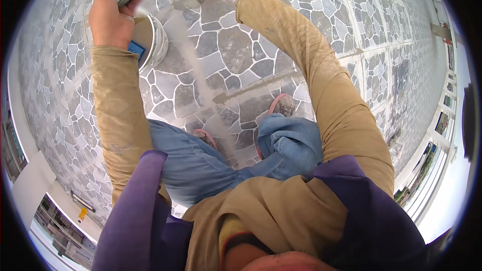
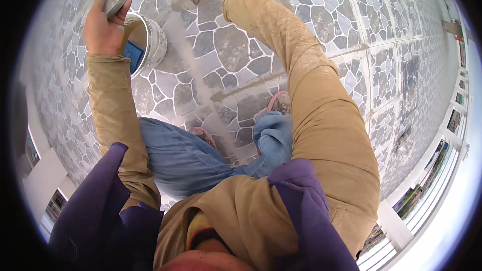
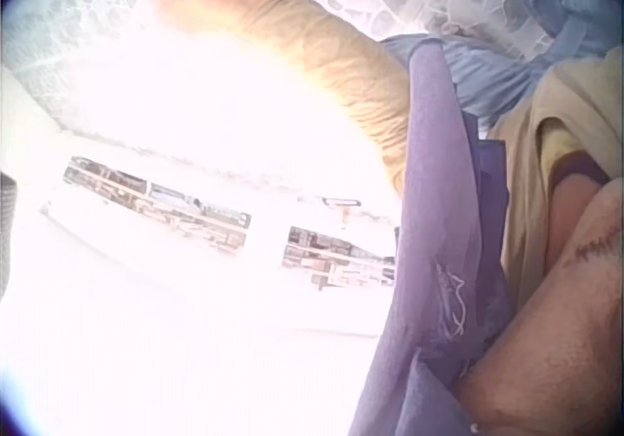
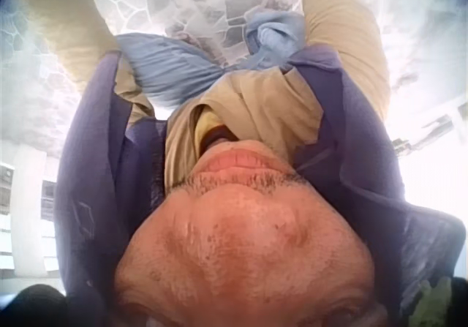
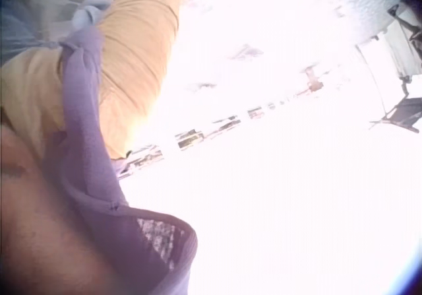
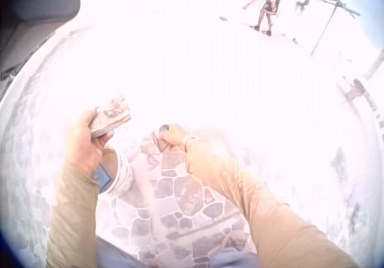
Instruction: The person applies grout to the spaces between floor tiles using small pieces of tile as spreaders. They repeatedly dip the tile pieces into a bucket of water and press the grout mixture into the joints.
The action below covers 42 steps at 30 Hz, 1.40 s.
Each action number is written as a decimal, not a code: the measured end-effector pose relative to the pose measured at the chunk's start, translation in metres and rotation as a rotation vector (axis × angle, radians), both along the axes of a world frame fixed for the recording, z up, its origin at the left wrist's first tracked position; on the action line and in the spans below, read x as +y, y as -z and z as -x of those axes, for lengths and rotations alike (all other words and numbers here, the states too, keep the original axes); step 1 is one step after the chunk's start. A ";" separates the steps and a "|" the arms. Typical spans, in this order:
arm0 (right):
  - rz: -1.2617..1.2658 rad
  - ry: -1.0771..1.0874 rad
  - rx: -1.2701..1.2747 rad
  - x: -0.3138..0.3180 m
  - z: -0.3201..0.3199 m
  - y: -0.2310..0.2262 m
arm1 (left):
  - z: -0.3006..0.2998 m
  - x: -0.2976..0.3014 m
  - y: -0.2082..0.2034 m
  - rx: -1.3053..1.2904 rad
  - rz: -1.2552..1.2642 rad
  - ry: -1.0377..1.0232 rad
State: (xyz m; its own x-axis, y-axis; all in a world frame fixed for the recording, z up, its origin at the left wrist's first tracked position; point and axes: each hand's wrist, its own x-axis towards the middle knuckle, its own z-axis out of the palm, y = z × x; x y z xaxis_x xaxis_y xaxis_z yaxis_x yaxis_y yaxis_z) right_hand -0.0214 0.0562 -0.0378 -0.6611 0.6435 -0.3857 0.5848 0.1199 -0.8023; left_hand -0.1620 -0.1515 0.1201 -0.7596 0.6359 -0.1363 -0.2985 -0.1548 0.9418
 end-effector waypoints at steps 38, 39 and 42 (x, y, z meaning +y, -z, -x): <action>0.019 0.778 1.108 -0.108 -0.318 -0.167 | -0.261 0.086 0.049 -0.987 -0.097 1.013; -0.034 0.746 1.077 -0.109 -0.320 -0.161 | -0.260 0.088 0.051 -0.974 -0.094 0.996; -0.072 0.767 0.898 -0.115 -0.338 -0.148 | -0.248 0.093 0.058 -0.963 -0.085 0.947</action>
State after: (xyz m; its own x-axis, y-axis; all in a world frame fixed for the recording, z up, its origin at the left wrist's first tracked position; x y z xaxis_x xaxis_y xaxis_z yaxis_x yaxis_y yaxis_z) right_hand 0.3171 -0.0585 0.1098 -0.1077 0.9914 0.0738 -0.2463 0.0453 -0.9681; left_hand 0.0862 -0.0588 0.0625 0.3452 0.8905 -0.2963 -0.8525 0.4296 0.2979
